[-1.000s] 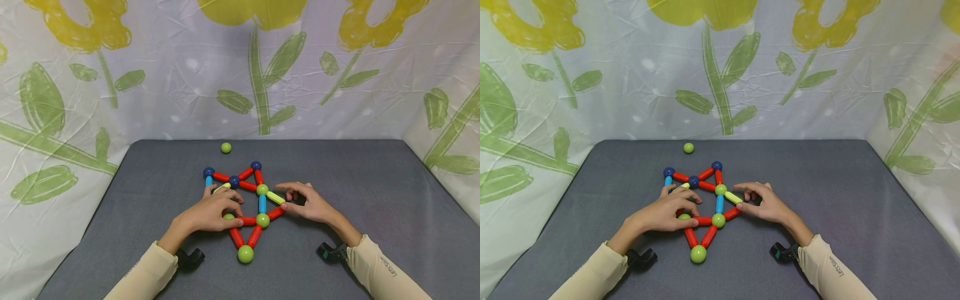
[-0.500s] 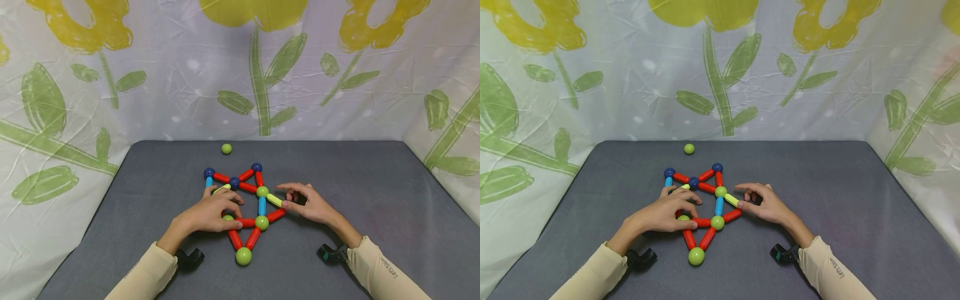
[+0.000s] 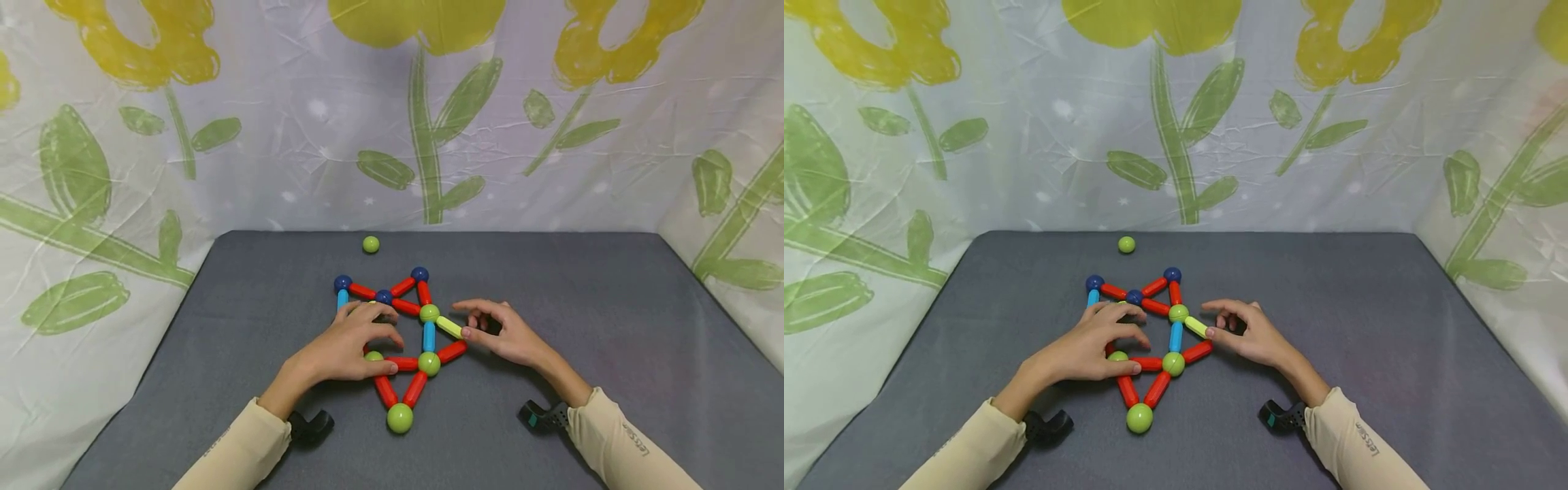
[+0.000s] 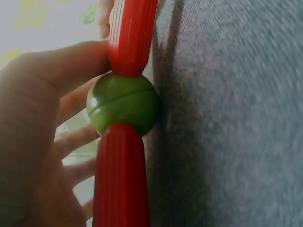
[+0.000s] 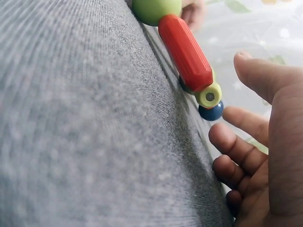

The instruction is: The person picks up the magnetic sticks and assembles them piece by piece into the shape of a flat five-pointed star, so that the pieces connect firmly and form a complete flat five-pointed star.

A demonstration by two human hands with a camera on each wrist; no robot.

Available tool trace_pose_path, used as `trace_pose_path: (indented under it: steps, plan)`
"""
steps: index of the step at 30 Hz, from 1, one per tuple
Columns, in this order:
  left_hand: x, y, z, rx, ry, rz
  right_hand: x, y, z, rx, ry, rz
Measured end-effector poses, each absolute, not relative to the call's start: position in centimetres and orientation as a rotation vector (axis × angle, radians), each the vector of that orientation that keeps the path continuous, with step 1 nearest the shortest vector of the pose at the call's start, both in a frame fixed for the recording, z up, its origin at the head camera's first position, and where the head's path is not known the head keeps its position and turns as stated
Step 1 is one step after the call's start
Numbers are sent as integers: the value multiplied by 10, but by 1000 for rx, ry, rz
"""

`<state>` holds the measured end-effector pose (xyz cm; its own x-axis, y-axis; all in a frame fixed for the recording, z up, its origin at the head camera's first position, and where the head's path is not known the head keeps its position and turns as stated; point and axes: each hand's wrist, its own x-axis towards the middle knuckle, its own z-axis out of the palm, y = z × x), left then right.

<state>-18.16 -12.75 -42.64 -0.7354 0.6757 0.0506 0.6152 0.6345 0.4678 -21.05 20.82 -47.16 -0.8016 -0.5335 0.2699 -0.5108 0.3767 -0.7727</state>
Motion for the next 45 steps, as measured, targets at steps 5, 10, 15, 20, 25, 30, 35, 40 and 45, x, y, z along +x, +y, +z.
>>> trace_pose_path:
  steps: [5,10,15,20,25,30,35,40,45]
  plan:
    - [-180,-128,-426,1071,2760,716,-209,207,-471,-973,2580,-1440]
    - [-179,-132,-424,997,2749,649,-209,205,-469,-952,2574,-1444]
    - [-180,-135,-423,975,2737,622,-210,205,-467,-957,2560,-1467]
    - [-179,-142,-423,920,2716,634,-212,203,-467,-949,2537,-1479]
    - [-177,-154,-421,845,2685,646,-216,200,-465,-858,2524,-1479]
    - [-179,-169,-415,762,2613,682,-227,191,-460,-779,2512,-1500]
    - [-184,-181,-414,726,2582,687,-245,173,-458,-693,2541,-1493]
    - [-187,-188,-417,743,2565,696,-260,154,-459,-655,2596,-1491]
    - [-193,-192,-420,779,2576,742,-279,138,-459,-609,2656,-1518]
